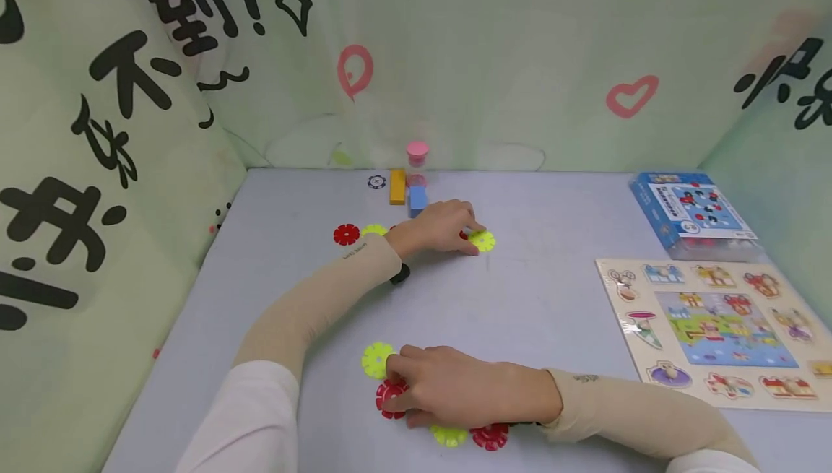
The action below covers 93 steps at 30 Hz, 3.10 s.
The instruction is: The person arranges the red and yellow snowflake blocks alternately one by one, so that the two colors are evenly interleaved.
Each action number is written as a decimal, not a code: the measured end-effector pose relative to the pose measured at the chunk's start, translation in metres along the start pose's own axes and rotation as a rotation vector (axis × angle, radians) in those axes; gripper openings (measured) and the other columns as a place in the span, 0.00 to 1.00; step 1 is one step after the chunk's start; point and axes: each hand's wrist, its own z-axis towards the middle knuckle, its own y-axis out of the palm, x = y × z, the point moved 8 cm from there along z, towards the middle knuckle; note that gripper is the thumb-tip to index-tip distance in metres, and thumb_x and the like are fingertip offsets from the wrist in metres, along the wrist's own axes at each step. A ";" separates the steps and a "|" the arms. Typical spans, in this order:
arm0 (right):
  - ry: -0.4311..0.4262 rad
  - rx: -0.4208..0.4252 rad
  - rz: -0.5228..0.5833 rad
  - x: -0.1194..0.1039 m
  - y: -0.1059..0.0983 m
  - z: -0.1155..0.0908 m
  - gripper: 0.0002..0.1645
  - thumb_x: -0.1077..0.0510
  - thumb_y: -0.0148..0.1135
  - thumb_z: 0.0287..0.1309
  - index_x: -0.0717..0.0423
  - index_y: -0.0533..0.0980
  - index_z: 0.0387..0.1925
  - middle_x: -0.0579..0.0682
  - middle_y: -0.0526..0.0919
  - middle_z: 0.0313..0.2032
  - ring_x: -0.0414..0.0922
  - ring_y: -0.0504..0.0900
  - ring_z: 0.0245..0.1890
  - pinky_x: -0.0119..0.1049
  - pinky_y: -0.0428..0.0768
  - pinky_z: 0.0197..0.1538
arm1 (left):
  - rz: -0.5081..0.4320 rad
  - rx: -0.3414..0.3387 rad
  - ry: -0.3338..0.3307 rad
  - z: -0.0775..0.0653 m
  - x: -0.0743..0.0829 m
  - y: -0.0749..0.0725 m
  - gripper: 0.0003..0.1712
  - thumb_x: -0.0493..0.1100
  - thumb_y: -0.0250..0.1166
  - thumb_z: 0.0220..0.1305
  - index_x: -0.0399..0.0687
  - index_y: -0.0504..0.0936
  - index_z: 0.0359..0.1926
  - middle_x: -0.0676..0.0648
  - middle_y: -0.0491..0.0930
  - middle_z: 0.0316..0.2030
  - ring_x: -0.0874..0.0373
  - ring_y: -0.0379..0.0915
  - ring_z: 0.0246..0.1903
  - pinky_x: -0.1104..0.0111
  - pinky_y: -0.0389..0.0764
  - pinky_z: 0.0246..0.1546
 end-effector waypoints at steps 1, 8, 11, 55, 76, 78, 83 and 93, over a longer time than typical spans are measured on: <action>0.012 0.005 0.029 0.002 0.000 -0.001 0.17 0.41 0.65 0.54 0.32 0.79 0.47 0.41 0.74 0.41 0.35 0.69 0.38 0.20 0.71 0.32 | 0.004 0.002 -0.005 0.001 0.000 0.000 0.33 0.63 0.65 0.55 0.63 0.74 0.61 0.54 0.74 0.52 0.62 0.67 0.48 0.69 0.72 0.45; 0.110 -0.024 0.185 0.017 0.004 0.000 0.26 0.40 0.69 0.49 0.40 0.79 0.51 0.40 0.75 0.41 0.32 0.72 0.40 0.19 0.74 0.37 | -0.002 0.013 -0.003 0.000 0.002 -0.002 0.32 0.63 0.65 0.55 0.63 0.74 0.61 0.54 0.75 0.51 0.61 0.67 0.49 0.68 0.72 0.46; 0.144 -0.050 0.225 0.021 0.006 0.001 0.26 0.38 0.69 0.47 0.39 0.80 0.49 0.40 0.76 0.40 0.32 0.72 0.39 0.18 0.73 0.37 | -0.011 0.018 0.003 -0.001 0.003 -0.003 0.32 0.62 0.66 0.55 0.62 0.75 0.60 0.53 0.75 0.51 0.61 0.67 0.49 0.67 0.72 0.47; 0.440 0.095 0.291 0.137 -0.020 -0.081 0.19 0.47 0.72 0.38 0.49 0.85 0.36 0.39 0.79 0.28 0.33 0.75 0.25 0.21 0.73 0.28 | 0.014 0.029 0.000 -0.002 0.005 -0.003 0.31 0.62 0.65 0.55 0.62 0.75 0.60 0.53 0.76 0.49 0.61 0.67 0.48 0.68 0.71 0.46; 0.956 -0.027 0.261 0.266 -0.003 -0.138 0.22 0.55 0.74 0.46 0.58 0.83 0.45 0.56 0.83 0.40 0.49 0.80 0.37 0.41 0.80 0.40 | 0.023 0.023 -0.019 0.001 0.003 -0.003 0.31 0.63 0.66 0.54 0.63 0.76 0.59 0.55 0.76 0.47 0.62 0.67 0.45 0.71 0.72 0.42; 0.949 -0.021 0.266 0.265 -0.003 -0.137 0.22 0.55 0.74 0.45 0.58 0.83 0.45 0.55 0.83 0.39 0.48 0.80 0.36 0.41 0.80 0.39 | 0.020 0.020 -0.017 0.002 0.003 -0.003 0.31 0.62 0.66 0.54 0.63 0.76 0.59 0.55 0.76 0.47 0.62 0.67 0.45 0.71 0.71 0.41; 0.948 0.016 0.245 0.261 -0.004 -0.138 0.23 0.53 0.74 0.45 0.56 0.83 0.44 0.55 0.85 0.39 0.48 0.80 0.36 0.40 0.78 0.37 | 0.027 0.008 -0.021 0.002 0.003 -0.002 0.31 0.62 0.66 0.54 0.63 0.76 0.59 0.55 0.76 0.46 0.63 0.68 0.44 0.72 0.71 0.38; 0.617 0.083 0.228 0.147 -0.010 -0.069 0.16 0.44 0.72 0.45 0.45 0.84 0.37 0.40 0.82 0.34 0.36 0.78 0.32 0.32 0.76 0.34 | 0.063 0.035 0.060 0.005 0.014 -0.005 0.33 0.62 0.67 0.53 0.62 0.75 0.61 0.55 0.75 0.53 0.63 0.69 0.51 0.67 0.73 0.47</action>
